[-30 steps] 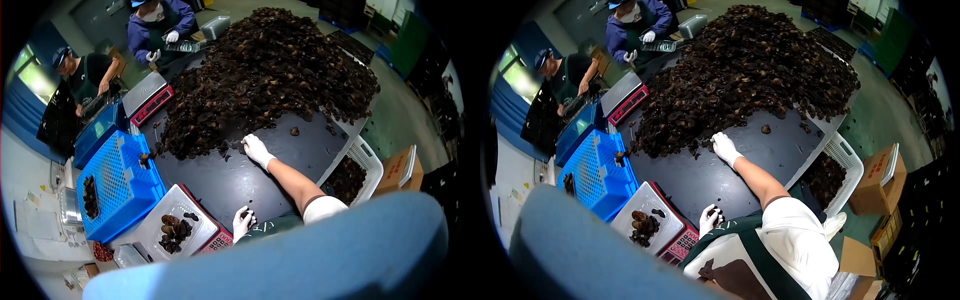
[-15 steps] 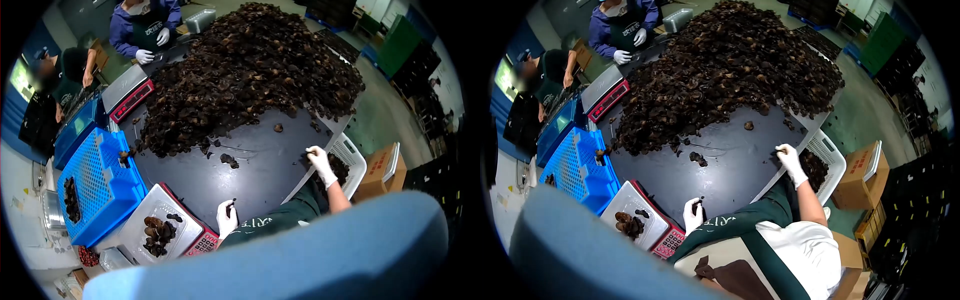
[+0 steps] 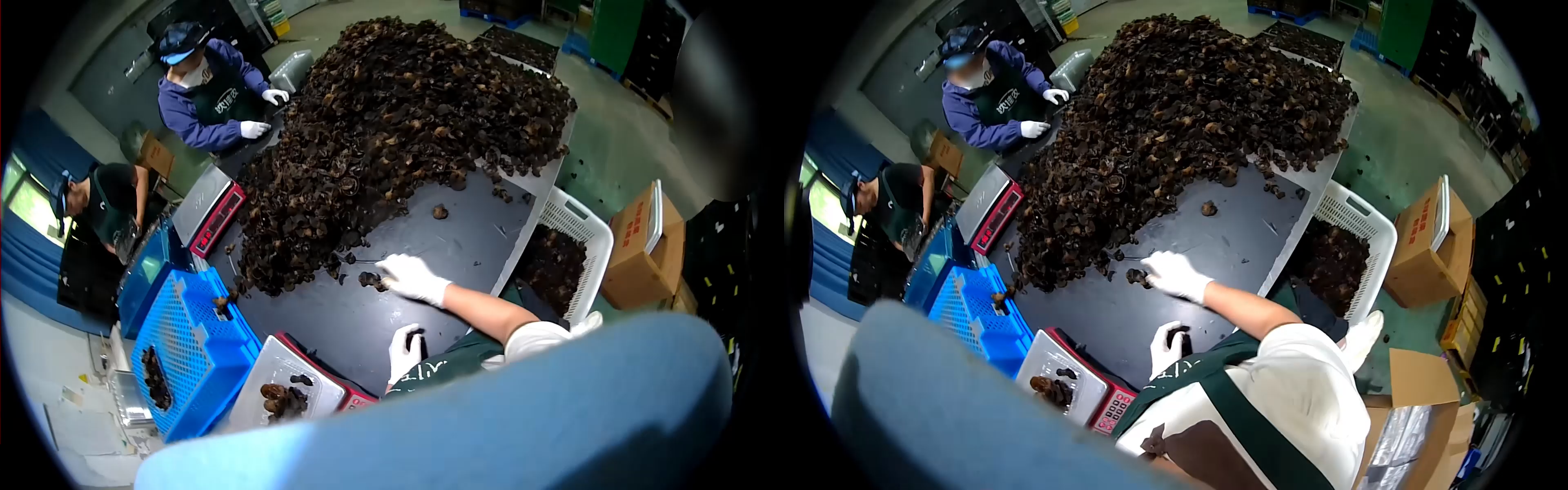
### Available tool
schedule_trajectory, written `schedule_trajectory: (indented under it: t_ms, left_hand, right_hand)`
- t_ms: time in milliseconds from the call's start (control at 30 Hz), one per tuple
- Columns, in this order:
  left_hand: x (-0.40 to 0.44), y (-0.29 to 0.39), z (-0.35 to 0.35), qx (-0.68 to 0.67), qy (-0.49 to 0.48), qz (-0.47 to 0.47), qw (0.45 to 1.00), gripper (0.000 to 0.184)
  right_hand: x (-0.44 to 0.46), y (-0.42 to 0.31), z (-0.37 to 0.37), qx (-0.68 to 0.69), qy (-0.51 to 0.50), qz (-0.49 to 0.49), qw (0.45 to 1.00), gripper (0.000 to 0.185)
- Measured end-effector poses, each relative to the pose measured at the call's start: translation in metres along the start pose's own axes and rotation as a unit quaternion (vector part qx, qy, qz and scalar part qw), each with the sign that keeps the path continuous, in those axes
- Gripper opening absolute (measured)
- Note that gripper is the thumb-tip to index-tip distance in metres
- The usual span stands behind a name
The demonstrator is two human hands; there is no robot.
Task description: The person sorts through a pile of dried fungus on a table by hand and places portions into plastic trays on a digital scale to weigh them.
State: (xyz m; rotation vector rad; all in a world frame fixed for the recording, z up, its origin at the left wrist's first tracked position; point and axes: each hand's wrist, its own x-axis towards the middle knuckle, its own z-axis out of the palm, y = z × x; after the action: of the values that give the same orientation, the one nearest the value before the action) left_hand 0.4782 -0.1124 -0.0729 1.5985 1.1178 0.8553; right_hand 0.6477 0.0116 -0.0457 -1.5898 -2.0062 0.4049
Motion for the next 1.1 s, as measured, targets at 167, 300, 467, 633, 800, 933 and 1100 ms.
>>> schedule_trajectory:
  t_ms: [167,300,467,633,800,933,1100]
  left_hand:
    - [0.027,0.018,-0.040,-0.006,0.155,0.008,0.988,0.018]
    - [0.064,0.019,-0.059,0.005,0.204,0.013,0.979,0.014]
    - [0.120,0.011,-0.065,0.121,0.272,0.119,0.947,0.019]
    - [0.183,-0.015,-0.088,0.305,0.286,0.170,0.893,0.033]
    - [0.221,-0.074,-0.099,0.465,0.177,0.079,0.864,0.055]
    - [0.209,-0.070,-0.096,0.455,0.165,0.088,0.871,0.029]
    - [0.187,-0.061,-0.079,0.240,0.274,0.096,0.926,0.023]
  right_hand:
    - [0.030,-0.020,0.066,-0.075,0.007,-0.062,0.995,0.040]
    - [0.036,-0.002,0.051,-0.011,-0.131,-0.055,0.990,0.032]
    - [0.020,0.034,-0.007,0.146,0.047,0.115,0.982,0.029]
    - [0.026,0.111,-0.061,0.041,0.226,0.205,0.951,0.027]
    - [0.024,0.143,-0.040,-0.083,0.117,0.178,0.973,0.028]
    - [0.029,0.148,-0.038,-0.082,0.134,0.195,0.968,0.029]
    - [0.028,0.157,-0.037,-0.011,0.185,0.228,0.956,0.028]
